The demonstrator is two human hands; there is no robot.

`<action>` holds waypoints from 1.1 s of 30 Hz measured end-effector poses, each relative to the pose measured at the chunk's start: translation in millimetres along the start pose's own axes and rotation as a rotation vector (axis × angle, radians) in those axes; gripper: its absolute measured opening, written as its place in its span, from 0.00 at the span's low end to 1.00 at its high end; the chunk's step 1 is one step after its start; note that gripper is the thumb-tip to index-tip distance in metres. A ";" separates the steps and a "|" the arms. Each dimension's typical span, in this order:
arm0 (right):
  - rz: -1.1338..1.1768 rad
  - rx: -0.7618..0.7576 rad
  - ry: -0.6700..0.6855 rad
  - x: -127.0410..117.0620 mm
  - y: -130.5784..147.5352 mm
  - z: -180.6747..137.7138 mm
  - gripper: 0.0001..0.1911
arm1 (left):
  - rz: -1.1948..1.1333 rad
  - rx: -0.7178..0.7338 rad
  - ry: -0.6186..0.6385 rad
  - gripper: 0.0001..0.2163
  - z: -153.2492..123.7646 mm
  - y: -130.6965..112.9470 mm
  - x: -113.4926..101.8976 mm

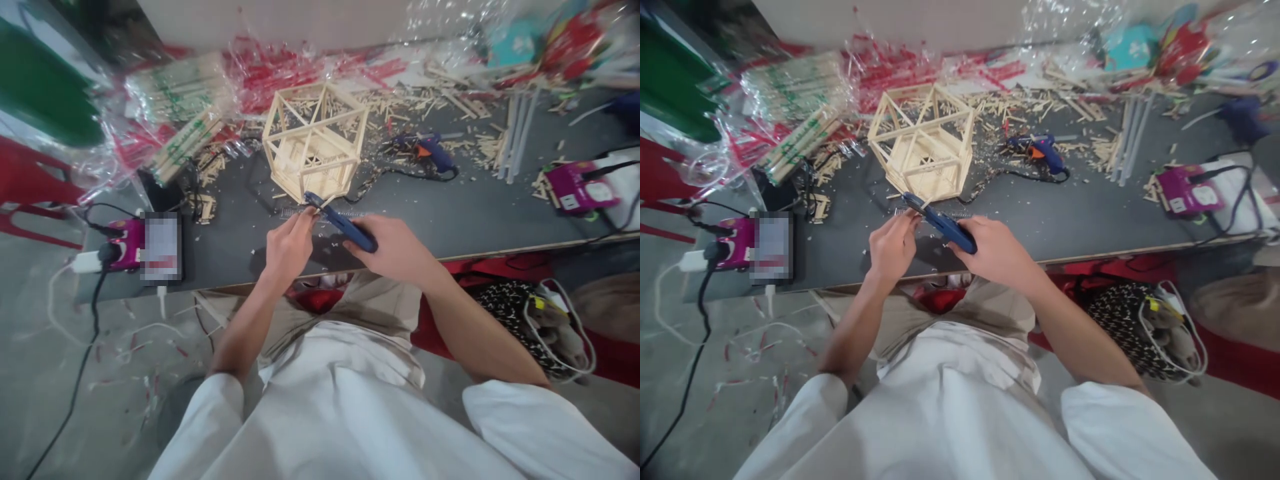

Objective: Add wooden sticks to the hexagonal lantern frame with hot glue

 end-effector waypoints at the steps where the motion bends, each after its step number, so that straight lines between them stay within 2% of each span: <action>1: -0.017 0.004 0.010 -0.5 -0.2 0.7 0.16 | 0.004 -0.013 0.010 0.21 0.6 -0.6 -0.4; 7: -0.175 0.031 0.067 -0.3 -1.9 5.2 0.20 | 0.013 -0.086 0.077 0.19 4.3 -8.3 -5.8; 12: -0.208 -0.051 0.194 -5.6 4.6 7.7 0.20 | 0.029 -0.167 0.087 0.15 -7.2 -20.9 -18.6; 18: -0.216 -0.085 0.442 -7.7 26.2 12.2 0.29 | -0.004 -0.470 0.138 0.12 -32.3 -25.6 -41.8; 21: -0.209 -0.132 0.517 0.5 37.2 17.7 0.34 | -0.002 -0.537 0.139 0.13 -40.7 -23.0 -53.7; 27: -0.248 -0.156 0.546 14.6 53.4 32.5 0.36 | -0.004 -0.703 0.119 0.13 -44.3 -16.5 -70.1; 33: -0.258 -0.199 0.549 17.5 62.1 43.1 0.37 | 0.039 -0.747 0.102 0.13 -44.2 -12.7 -78.9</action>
Point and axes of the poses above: each hand's wrist, its own z-axis towards the middle knuckle, its own x-axis out of the palm, y = z × x, the point moved 1 cm from there along z, towards the middle knuckle, and after that the axes turned 4 degrees about z, right-handed, at the moved point
